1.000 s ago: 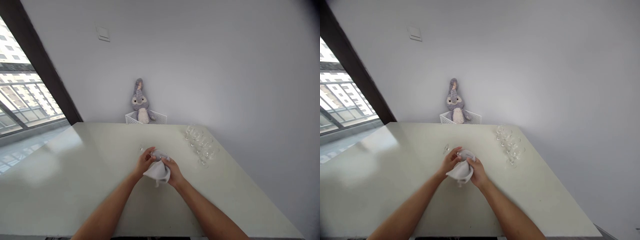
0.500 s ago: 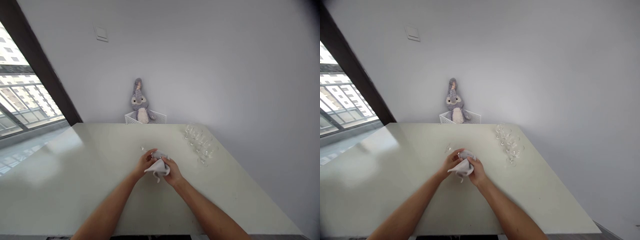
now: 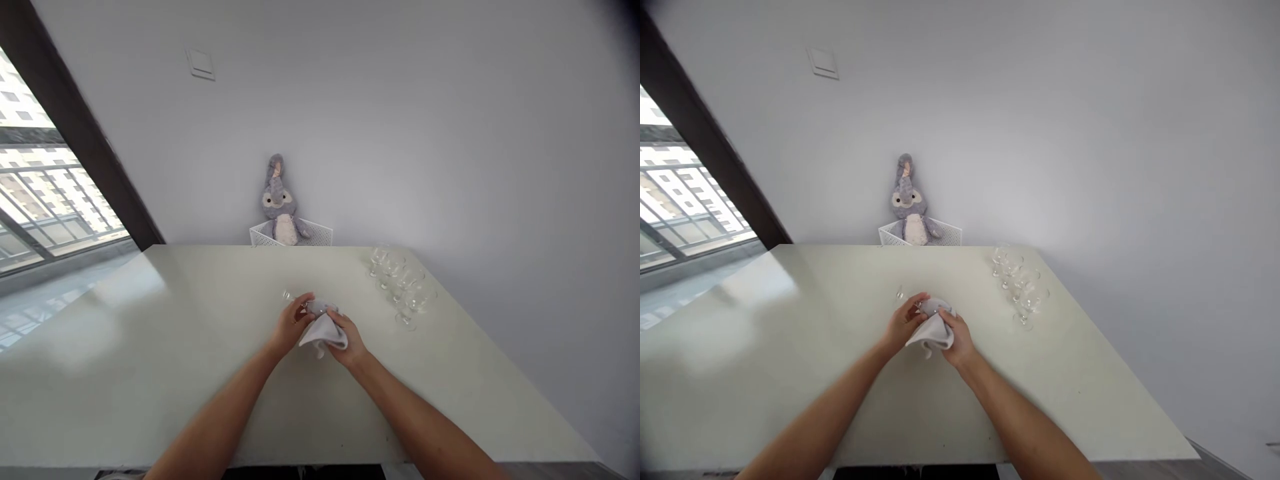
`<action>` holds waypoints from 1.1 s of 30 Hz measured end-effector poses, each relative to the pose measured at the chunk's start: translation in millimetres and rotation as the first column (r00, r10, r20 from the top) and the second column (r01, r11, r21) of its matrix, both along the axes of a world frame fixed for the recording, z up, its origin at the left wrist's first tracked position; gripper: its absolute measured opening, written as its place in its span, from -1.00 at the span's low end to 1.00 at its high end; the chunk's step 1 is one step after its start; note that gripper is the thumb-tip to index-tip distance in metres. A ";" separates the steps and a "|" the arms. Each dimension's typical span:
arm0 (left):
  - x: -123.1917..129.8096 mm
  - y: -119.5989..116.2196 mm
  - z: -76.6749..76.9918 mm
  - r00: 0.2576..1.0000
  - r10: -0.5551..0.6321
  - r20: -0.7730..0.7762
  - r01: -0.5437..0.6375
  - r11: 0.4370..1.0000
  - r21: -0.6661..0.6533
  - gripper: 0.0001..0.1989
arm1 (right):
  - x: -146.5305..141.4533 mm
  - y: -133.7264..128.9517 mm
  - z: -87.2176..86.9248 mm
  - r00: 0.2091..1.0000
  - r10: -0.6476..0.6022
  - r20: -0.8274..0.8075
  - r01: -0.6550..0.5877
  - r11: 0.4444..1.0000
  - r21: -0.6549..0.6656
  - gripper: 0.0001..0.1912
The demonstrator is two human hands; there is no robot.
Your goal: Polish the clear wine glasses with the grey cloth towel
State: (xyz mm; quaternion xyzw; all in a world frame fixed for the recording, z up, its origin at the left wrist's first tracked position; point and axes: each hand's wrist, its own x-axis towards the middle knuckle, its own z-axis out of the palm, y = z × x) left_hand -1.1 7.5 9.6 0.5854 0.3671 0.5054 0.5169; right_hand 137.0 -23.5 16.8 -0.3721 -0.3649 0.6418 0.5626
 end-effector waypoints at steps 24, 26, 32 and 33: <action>-36.7 14.2 9.2 0.695 0.319 -0.645 0.058 0.869 0.492 -0.76 | 54.3 25.7 6.0 0.647 -0.191 0.738 -0.172 0.907 0.386 -0.71; -40.3 15.6 10.2 0.657 0.365 -0.660 -0.010 0.879 0.476 -0.75 | 59.0 29.4 2.1 0.517 -0.379 0.768 -0.041 0.885 0.464 -0.68; -41.4 14.7 11.5 0.457 0.464 -0.759 0.032 0.844 0.535 -0.78 | 36.5 10.1 13.5 0.234 -0.631 0.740 -0.316 0.671 0.671 -0.54; -39.0 12.9 12.0 0.458 0.452 -0.766 0.117 0.823 0.555 -0.79 | 29.8 5.2 16.7 0.239 -0.624 0.744 -0.408 0.631 0.660 -0.55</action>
